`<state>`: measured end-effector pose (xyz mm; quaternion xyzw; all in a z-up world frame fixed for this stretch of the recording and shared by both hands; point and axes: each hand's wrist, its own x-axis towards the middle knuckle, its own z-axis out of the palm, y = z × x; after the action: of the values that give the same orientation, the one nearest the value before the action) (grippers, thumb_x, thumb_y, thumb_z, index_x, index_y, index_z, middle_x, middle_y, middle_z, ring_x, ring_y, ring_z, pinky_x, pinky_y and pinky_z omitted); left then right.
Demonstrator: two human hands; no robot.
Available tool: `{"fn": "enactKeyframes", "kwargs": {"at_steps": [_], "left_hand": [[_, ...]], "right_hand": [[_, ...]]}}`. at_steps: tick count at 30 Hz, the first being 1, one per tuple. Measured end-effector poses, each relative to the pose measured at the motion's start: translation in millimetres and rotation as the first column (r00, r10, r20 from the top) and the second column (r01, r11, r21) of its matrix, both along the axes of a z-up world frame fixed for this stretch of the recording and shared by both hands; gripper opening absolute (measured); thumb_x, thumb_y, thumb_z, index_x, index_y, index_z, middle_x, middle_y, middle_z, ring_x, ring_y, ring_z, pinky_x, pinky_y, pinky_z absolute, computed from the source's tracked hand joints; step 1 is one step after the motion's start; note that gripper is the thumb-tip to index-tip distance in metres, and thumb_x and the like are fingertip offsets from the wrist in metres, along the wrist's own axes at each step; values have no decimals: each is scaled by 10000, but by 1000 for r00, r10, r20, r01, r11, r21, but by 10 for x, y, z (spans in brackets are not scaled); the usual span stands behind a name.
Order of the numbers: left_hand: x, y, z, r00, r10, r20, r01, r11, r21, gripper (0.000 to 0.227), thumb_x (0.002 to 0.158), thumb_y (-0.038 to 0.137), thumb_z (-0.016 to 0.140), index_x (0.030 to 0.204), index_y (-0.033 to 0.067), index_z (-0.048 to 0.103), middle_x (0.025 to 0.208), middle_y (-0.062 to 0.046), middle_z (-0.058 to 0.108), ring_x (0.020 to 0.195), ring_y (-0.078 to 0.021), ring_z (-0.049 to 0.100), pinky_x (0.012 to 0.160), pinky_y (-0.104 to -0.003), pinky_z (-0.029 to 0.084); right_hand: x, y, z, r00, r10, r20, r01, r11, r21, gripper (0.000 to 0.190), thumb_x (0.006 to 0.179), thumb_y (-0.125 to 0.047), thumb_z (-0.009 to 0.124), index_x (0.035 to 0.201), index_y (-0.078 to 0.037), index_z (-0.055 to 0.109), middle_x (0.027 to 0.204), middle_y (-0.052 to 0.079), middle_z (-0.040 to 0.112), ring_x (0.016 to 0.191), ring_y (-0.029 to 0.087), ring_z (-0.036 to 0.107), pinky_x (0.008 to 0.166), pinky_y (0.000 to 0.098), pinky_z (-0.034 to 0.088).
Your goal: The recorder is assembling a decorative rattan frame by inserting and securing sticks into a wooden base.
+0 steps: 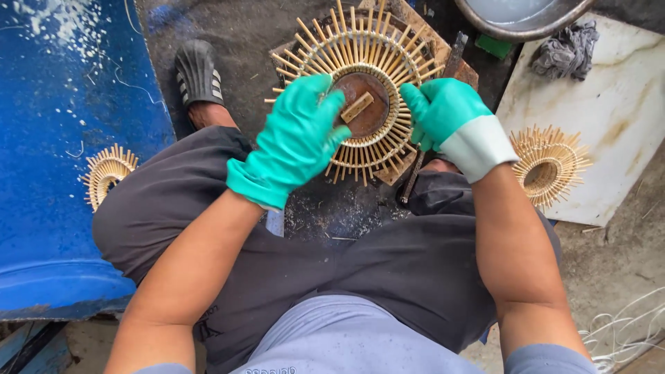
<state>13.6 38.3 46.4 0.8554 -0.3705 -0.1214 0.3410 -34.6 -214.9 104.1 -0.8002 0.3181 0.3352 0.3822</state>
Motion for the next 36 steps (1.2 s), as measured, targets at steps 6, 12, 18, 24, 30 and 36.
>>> {"fn": "enactKeyframes", "kwargs": {"at_steps": [6, 12, 18, 24, 30, 36], "left_hand": [[-275, -92, -145, 975, -49, 219, 26, 994, 106, 568, 754, 438, 890, 1023, 17, 620, 1368, -176, 533, 1222, -406, 542, 1053, -514, 438], [100, -110, -150, 932, 269, -243, -243, 961, 134, 564, 891, 439, 838, 1226, 43, 618, 1229, -167, 606, 1033, -369, 677, 847, -492, 567], [58, -97, -333, 964, 190, -186, -153, 968, 199, 420, 905, 238, 784, 1197, -10, 612, 1158, -255, 601, 960, -463, 643, 762, -554, 532], [73, 78, -563, 927, 183, -327, -184, 983, 28, 300, 903, -28, 563, 1176, 15, 679, 1120, -223, 698, 1062, -402, 679, 907, -480, 560], [101, -1, -270, 828, 233, -510, -213, 972, 97, 255, 930, 110, 640, 1172, 27, 653, 1089, -184, 717, 1003, -348, 724, 874, -450, 580], [-117, -83, -360, 976, 171, -136, -157, 982, 103, 465, 882, 218, 762, 1226, -8, 546, 1141, -253, 618, 991, -456, 645, 785, -537, 548]], "right_hand": [[-244, 100, -526, 862, 441, 248, -368, 883, -291, 571, 1139, -436, 507, 797, -50, 751, 615, 125, 687, 634, 303, 644, 617, 460, 503], [-52, 26, -114, 991, -9, 135, 4, 999, 35, 444, 1050, -453, 526, 960, -50, 689, 658, 72, 704, 562, 176, 684, 529, 330, 545], [-69, -38, -34, 1000, 6, 10, -8, 979, 206, 529, 1069, -421, 524, 880, 51, 673, 664, 108, 713, 545, 174, 685, 496, 315, 541], [-16, 51, -160, 999, 47, 21, -50, 984, 173, 411, 1043, -350, 543, 905, 5, 698, 667, 98, 713, 546, 179, 688, 498, 313, 550], [-15, 18, -143, 995, 92, 25, -95, 989, 111, 438, 1025, -424, 577, 868, -35, 702, 652, 107, 709, 554, 212, 689, 520, 360, 551], [-47, 33, -886, 626, 686, 371, -220, 612, -760, 598, 994, -662, 683, 782, -104, 710, 682, 124, 682, 605, 324, 681, 511, 458, 526]]}}
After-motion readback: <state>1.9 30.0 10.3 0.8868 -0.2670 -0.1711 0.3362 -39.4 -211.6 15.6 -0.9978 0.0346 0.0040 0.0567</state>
